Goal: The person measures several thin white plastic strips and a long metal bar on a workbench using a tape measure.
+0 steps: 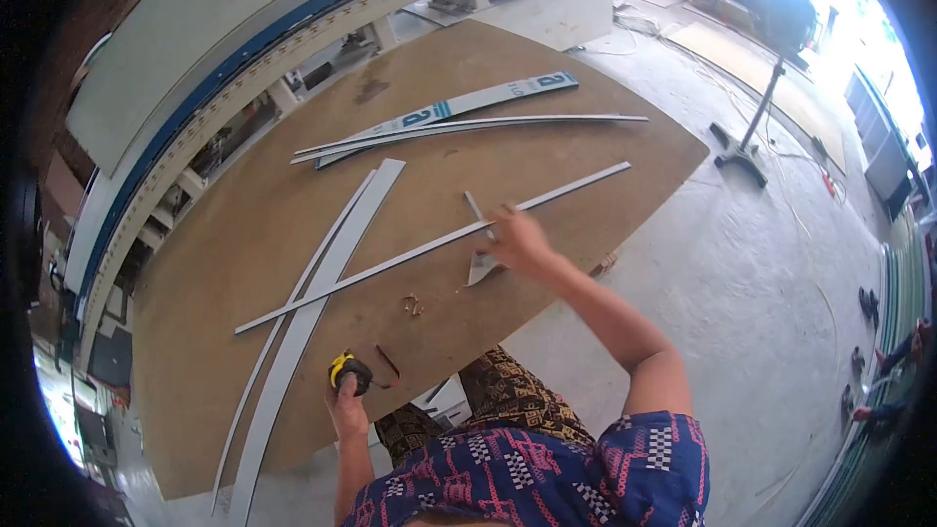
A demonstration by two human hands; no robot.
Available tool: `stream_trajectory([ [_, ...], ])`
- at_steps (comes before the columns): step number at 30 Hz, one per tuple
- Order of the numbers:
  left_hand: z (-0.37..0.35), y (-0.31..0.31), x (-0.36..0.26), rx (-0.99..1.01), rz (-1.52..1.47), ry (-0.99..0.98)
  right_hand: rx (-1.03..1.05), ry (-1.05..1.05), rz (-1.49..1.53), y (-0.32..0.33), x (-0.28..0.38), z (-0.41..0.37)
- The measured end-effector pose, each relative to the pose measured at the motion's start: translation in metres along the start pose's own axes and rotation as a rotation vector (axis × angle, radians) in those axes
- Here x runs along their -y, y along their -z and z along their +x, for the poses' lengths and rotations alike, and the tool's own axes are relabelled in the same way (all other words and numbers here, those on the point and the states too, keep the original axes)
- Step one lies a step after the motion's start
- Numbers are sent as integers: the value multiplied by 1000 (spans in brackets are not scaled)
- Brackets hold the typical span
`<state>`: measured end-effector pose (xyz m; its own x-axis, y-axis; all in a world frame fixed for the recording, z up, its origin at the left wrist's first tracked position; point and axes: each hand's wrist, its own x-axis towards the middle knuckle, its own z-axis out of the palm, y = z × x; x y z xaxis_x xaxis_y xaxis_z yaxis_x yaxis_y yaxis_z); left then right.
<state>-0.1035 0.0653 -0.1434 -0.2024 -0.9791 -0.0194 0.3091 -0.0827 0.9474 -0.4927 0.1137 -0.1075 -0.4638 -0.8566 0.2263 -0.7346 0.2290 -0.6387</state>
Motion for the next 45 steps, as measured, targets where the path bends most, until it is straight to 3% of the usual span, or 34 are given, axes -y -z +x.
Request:
stream_trajectory([
  [2, 2, 27, 18, -55, -158, 66, -112, -30, -137, 15, -36, 7],
  [6, 8, 57, 37, -77, -348, 130, -70, 45, -471, 19, -81, 11],
  [15, 9, 66, 46, -64, -337, 138, -47, -44, -540, -3, -97, 31],
  [19, 8, 62, 41, -34, -357, 114, -166, 256, -410, 3, -105, 31],
  [25, 5, 63, 27, 118, -568, 212, -76, 77, -388, 16, -66, -8],
  [27, 2, 58, 25, 90, -687, 261, -124, 84, -345, 13, -62, -24],
  [29, 3, 53, 19, 31, -788, 330, -28, -3, -307, 23, -41, -40],
  [31, 4, 52, 15, 144, -871, 349, -16, -101, -204, 18, -51, -51],
  [39, 33, 30, -2, 258, -533, 440, 203, -294, 189, 33, -24, -75],
  [42, 43, 20, -13, 328, -506, 424, 284, -254, 232, 26, -51, -73],
  [45, 46, 9, -25, 454, -484, 388, 382, -236, 281, 35, -38, -77],
])
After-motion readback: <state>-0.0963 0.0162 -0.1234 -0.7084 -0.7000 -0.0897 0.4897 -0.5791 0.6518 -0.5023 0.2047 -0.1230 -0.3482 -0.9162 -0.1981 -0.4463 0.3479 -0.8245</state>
